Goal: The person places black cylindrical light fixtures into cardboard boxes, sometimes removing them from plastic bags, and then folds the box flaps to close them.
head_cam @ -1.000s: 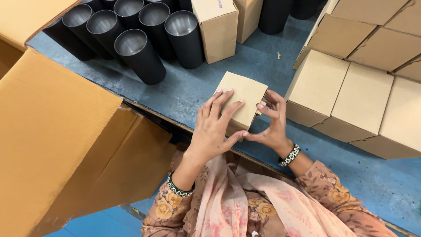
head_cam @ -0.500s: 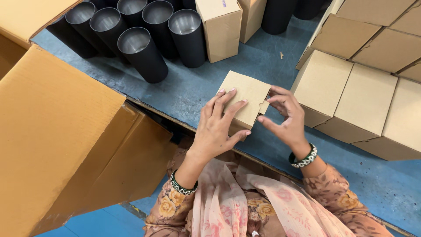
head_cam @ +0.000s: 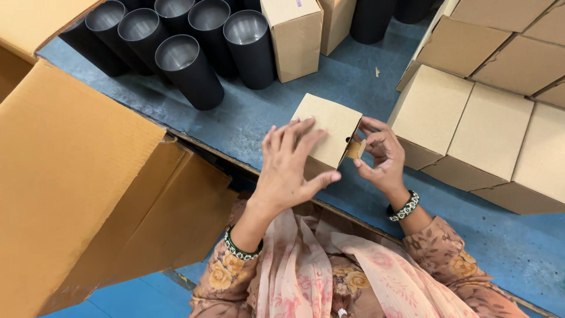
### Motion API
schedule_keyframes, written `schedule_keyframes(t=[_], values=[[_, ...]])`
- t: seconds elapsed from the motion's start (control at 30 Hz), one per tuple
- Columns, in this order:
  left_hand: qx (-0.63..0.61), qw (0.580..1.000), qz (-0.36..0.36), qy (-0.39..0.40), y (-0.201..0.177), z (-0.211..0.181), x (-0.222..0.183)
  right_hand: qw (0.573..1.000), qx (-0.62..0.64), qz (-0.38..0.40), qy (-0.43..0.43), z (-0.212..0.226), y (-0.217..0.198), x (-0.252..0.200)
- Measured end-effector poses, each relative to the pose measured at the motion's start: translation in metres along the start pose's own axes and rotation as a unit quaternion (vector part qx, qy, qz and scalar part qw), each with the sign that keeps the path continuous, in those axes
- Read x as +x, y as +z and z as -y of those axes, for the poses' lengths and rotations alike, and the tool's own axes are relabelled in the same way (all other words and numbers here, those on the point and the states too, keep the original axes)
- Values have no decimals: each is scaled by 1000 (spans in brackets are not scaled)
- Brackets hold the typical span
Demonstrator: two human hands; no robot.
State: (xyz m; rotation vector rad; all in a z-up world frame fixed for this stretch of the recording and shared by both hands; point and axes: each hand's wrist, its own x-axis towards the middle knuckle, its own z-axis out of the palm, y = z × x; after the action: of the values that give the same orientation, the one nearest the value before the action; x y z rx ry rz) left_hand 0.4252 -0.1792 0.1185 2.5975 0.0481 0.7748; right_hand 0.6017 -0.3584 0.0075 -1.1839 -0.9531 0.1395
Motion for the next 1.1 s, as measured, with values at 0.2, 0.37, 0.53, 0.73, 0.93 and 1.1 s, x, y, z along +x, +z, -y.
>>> schedule_keyframes(t=[0.2, 0.37, 0.53, 0.73, 0.93, 1.1], values=[[72, 997, 18, -33, 12, -20, 45, 1000, -1, -9, -24, -5, 3, 0], [115, 979, 161, -43, 22, -28, 83, 996, -60, -37, -57, 6, 6, -9], [45, 982, 182, -6, 14, -23, 89, 984, -157, -52, -73, 25, 12, -25], [18, 984, 175, 31, 4, -15, 92, 982, -163, -52, -84, 29, 18, -22], [-72, 985, 157, 16, 2, 1, 96, 981, -169, -50, -81, 26, 16, -23], [-446, 875, 186, -31, -32, 55, 124, 988, -138, -47, -49, 18, 10, -32]])
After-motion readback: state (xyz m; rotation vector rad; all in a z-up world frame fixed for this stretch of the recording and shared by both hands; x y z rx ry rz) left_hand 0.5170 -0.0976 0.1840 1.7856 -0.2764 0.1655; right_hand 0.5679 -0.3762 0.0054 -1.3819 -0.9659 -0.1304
